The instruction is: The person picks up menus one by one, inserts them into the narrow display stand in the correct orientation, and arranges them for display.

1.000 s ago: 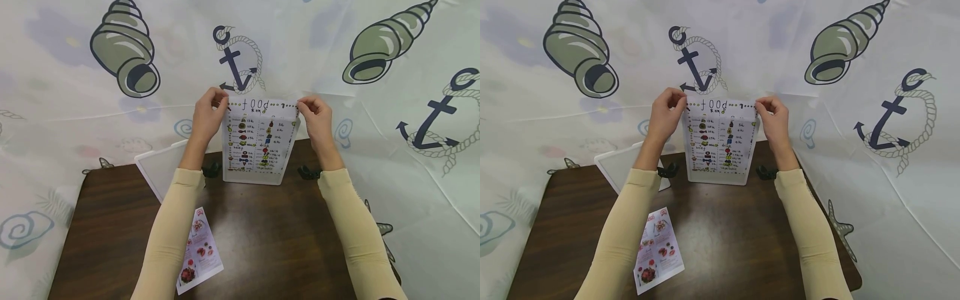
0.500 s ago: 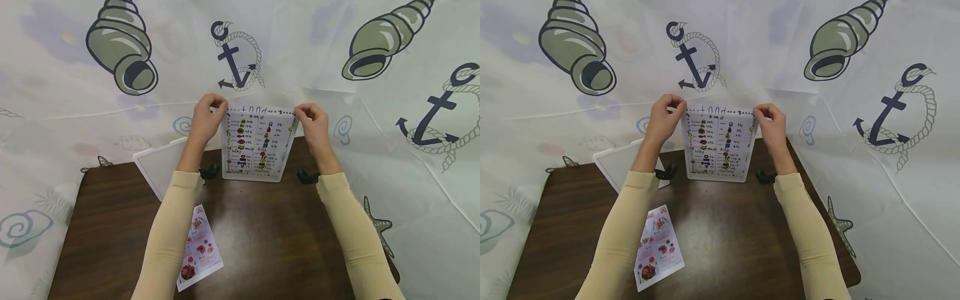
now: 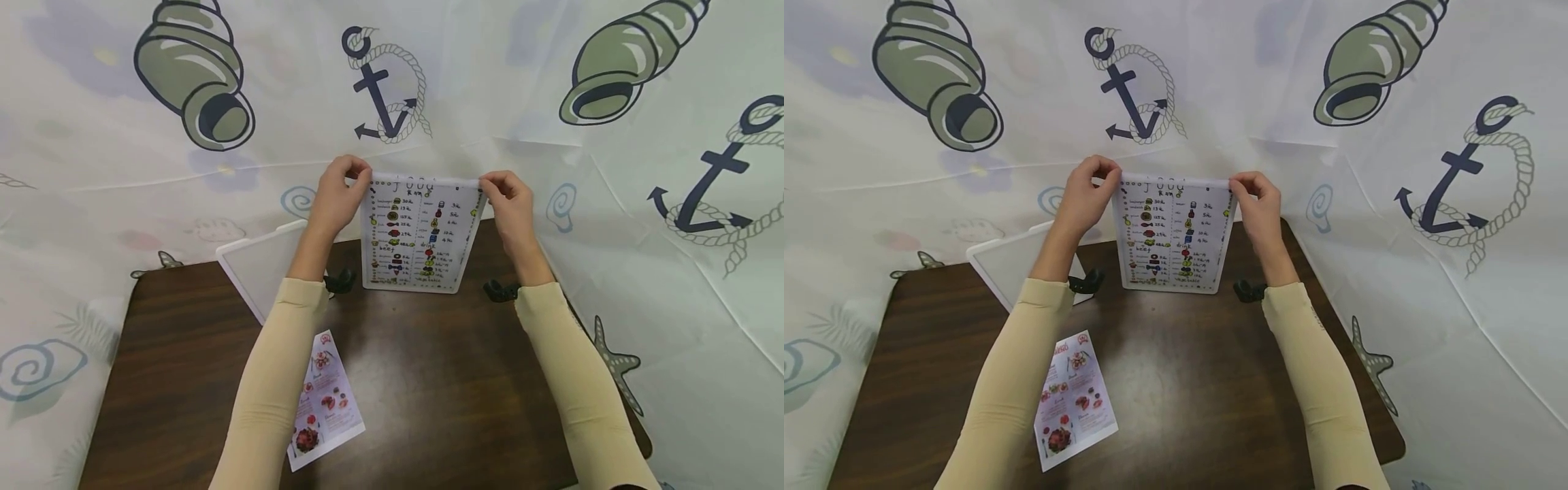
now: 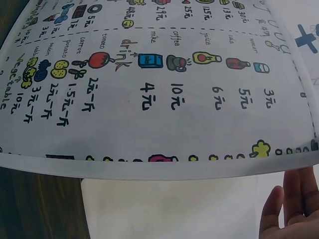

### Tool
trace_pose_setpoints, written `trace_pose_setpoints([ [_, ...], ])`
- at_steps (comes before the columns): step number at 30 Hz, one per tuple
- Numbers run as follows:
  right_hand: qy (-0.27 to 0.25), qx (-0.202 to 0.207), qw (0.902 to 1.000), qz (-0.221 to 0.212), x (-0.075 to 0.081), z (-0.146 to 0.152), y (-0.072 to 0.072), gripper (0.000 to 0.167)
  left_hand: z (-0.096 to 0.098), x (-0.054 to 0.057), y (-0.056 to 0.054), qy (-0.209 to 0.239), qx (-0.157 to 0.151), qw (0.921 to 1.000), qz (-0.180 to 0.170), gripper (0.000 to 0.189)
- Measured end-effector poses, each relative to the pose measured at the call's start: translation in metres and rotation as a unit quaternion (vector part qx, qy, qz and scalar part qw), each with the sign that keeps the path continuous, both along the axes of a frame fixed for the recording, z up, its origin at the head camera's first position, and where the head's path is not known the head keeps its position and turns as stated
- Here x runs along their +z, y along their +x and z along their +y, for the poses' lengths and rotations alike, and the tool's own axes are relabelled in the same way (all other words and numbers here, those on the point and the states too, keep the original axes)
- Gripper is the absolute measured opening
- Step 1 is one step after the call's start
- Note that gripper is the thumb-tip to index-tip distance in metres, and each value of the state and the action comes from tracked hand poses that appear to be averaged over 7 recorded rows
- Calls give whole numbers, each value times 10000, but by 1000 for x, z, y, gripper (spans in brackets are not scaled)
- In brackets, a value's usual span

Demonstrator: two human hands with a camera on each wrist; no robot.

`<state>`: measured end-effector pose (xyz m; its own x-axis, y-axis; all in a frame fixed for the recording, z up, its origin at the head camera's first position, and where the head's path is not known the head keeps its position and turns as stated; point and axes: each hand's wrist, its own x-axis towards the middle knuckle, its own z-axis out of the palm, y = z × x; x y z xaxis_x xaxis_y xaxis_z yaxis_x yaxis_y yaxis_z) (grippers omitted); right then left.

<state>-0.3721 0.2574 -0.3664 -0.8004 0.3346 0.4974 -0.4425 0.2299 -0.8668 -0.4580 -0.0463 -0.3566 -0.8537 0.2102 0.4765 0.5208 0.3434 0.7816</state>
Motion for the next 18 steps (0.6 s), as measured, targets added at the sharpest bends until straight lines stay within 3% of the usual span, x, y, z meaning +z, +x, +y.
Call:
trace_pose_setpoints([
  [11, -13, 56, 10000, 7, -2, 0, -2, 18, -1, -2, 1, 104, 50, 9999, 31, 27],
  [18, 32, 26, 10000, 82, 2, 0, 0, 25, -6, 5, 10, 146, 124, 9998, 30, 28],
])
